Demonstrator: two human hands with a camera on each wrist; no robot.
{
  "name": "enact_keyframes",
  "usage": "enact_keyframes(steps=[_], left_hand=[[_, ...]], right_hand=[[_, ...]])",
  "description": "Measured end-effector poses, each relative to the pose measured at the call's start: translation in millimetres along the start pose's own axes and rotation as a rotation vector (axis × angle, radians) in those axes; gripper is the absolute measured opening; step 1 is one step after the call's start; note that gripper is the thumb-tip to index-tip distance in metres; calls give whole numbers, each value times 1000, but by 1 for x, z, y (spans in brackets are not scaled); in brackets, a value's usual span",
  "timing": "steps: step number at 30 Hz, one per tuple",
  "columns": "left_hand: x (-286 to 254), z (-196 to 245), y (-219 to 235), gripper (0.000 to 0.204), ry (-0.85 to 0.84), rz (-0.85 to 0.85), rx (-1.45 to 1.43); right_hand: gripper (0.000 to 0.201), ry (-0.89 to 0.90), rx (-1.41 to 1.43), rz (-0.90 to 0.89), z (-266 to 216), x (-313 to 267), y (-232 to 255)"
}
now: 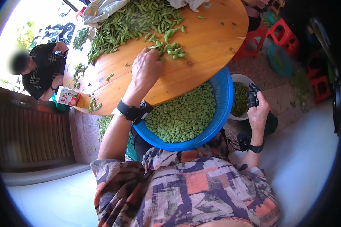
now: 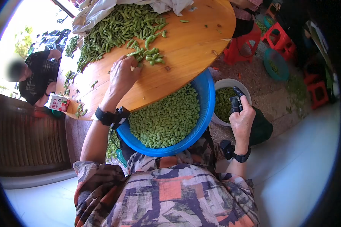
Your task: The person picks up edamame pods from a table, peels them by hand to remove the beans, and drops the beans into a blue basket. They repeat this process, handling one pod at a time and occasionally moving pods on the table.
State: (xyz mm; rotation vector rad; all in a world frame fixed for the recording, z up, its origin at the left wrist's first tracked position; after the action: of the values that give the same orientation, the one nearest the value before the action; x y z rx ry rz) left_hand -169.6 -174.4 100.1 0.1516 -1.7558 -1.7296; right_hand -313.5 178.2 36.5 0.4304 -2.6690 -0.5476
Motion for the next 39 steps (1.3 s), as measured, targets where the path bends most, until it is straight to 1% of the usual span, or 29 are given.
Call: enact_keyframes(steps=[2, 4, 5, 6, 8, 9, 10, 11, 12, 13, 14, 16, 17, 18, 20, 21, 22, 24, 25, 26, 28, 29, 30, 32, 33, 34, 36, 38, 39], left_hand=[[-9, -3, 4, 17, 8, -36, -29], [-22, -18, 10, 14, 175, -53, -325], [-30, -16, 17, 11, 182, -45, -385], [-40, -14, 17, 11, 180, -51, -386], [-63, -12, 3, 8, 266, -127, -828], [-74, -6, -8, 7, 303, -190, -981], [-79, -3, -12, 7, 305, -194, -985], [-84, -4, -18, 7, 347, -194, -1028], [-88, -5, -24, 7, 390, -195, -1073], [-87, -8, -22, 7, 454, -190, -1041], [-84, -11, -27, 7, 457, -193, -1048], [-66, -20, 10, 8, 231, 134, -623], [-64, -17, 24, 10, 146, 215, -430], [-62, -20, 24, 10, 146, 214, -431], [-61, -10, 34, 12, 15, 283, -5], [-60, -17, 21, 14, -24, 184, 65], [-59, -22, 29, 14, -24, 183, 63], [-58, -35, 29, 12, 74, -22, -270], [-56, -44, 45, 8, 152, 111, -265], [-58, -46, 43, 8, 156, 109, -262], [-58, -37, 30, 7, 15, -13, 20], [-58, -39, 33, 16, -47, 2, -3], [-57, -44, 52, 11, -33, 171, -58], [-64, -65, 74, 5, 196, 284, -76], [-66, -74, 68, 4, 279, 270, -257], [-70, -65, 72, 4, 282, 271, -258], [-85, -27, 38, 5, 328, -100, -868], [-110, 22, 12, 7, 295, -342, -1228], [-120, 37, 2, 6, 317, -367, -1278]], right_hand=[[31, -10, 6, 3, -2, -2, -6], [27, -4, 280, -57, -14, -6, -25], [21, -82, 381, -141, -20, -9, -38], [18, -146, 505, -174, -35, -12, -52], [21, -179, 601, -306, -56, -20, -79], [24, -187, 622, -391, -56, -26, -95], [27, -193, 640, -477, -60, -31, -110], [31, -58, 524, -524, -78, -30, -115], [32, -63, 547, -546, -83, -31, -124], [34, -24, 539, -551, -93, -30, -128], [36, 15, 531, -558, -101, -29, -129], [37, 2, 528, -570, -101, -29, -129], [38, -8, 536, -578, -101, -30, -129], [38, -10, 535, -577, -100, -30, -129], [37, -62, 561, -575, -94, -32, -128], [37, -62, 560, -575, -93, -33, -127], [35, -101, 519, -592, -86, -35, -128], [34, -149, 477, -611, -75, -40, -131], [33, -117, 498, -591, -76, -39, -130], [32, -82, 519, -574, -78, -38, -129], [31, -89, 531, -579, -82, -39, -127], [30, -103, 545, -572, -82, -39, -127], [30, -112, 551, -569, -79, -40, -127], [29, -105, 545, -586, -76, -40, -128], [29, -104, 541, -589, -79, -40, -127], [28, -137, 559, -592, -82, -42, -127], [28, -171, 581, -593, -88, -42, -127], [25, -160, 662, -643, -96, -45, -128], [25, -167, 658, -639, -94, -47, -128]])
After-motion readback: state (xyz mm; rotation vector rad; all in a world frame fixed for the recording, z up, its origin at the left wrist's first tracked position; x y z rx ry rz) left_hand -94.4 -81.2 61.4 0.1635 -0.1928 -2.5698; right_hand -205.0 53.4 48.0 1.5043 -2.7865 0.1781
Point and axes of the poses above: each hand's wrist, its own x-axis towards the middle knuckle, its own y-axis out of the back of the hand, z = x × y, the point moved 10 cm from there along x, towards the middle knuckle, and after that the axes turned 13 degrees about x, right-handed, at the moved point
